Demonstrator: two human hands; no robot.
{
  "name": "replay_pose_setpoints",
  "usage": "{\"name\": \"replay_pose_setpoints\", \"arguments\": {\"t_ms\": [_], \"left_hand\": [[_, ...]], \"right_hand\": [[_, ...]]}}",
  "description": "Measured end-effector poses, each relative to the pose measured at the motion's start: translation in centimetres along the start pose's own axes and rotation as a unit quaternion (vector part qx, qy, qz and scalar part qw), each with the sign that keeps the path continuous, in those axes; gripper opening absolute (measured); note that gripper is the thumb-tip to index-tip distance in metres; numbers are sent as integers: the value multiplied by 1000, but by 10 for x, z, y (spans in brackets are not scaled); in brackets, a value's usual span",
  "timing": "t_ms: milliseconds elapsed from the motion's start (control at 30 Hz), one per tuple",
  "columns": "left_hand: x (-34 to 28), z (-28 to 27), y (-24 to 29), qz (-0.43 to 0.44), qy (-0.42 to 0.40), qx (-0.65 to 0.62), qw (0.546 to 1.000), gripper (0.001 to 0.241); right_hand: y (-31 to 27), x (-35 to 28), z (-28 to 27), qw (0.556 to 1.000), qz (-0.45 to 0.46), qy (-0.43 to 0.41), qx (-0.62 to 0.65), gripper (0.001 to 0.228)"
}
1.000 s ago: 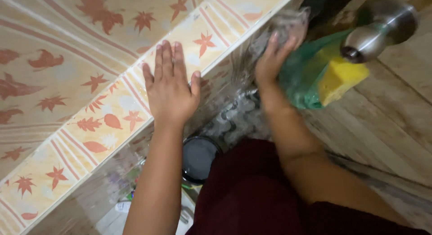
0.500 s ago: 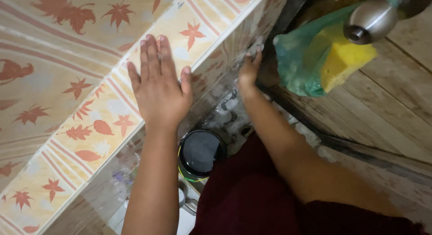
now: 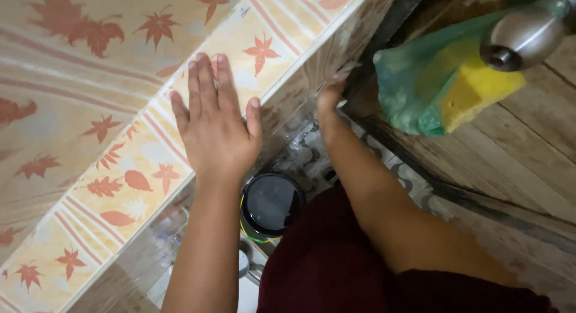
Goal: The person repeatedly dips a cloth into a bucket of water and scrubs a tiled wall shelf in a bathroom. They rinse the cloth in a metal bowl and continue wiping the same shelf area throughout the clip.
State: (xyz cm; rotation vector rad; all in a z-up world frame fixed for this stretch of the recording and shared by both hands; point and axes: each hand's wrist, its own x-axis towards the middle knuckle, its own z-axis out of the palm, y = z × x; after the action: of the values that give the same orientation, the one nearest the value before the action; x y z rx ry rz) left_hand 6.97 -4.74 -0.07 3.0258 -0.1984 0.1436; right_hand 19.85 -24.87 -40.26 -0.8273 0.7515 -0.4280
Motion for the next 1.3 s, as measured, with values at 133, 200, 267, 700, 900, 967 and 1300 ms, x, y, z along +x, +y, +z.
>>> {"name": "replay_pose_setpoints", "arguments": {"t_ms": [133, 200, 267, 700, 900, 967, 1300], "left_hand": [[0, 2, -2, 9, 6, -1, 1000, 72], [2, 0, -4, 12, 26, 2, 1000, 73], [0, 2, -3, 15, 34, 1, 999, 75], [-7, 15, -12, 25, 89, -42, 995, 70], [-26, 27, -18, 41, 104, -21, 993, 63], [-46, 28, -21, 29, 131, 3, 991, 62], [-197, 3, -120, -164, 206, -7, 965, 64]], "right_hand": [[10, -59, -26, 984, -15, -49, -169, 56], [-13, -58, -5, 984, -116, -94, -95, 60], [-56, -39, 10, 966, -231, -90, -76, 61], [-139, -186, 14, 742, -526, -334, -248, 37], [-330, -71, 129, 618, -631, -300, -360, 50], [-346, -41, 156, 615, -607, -345, -366, 49], [-261, -140, 167, 416, -656, -342, -529, 28]]}}
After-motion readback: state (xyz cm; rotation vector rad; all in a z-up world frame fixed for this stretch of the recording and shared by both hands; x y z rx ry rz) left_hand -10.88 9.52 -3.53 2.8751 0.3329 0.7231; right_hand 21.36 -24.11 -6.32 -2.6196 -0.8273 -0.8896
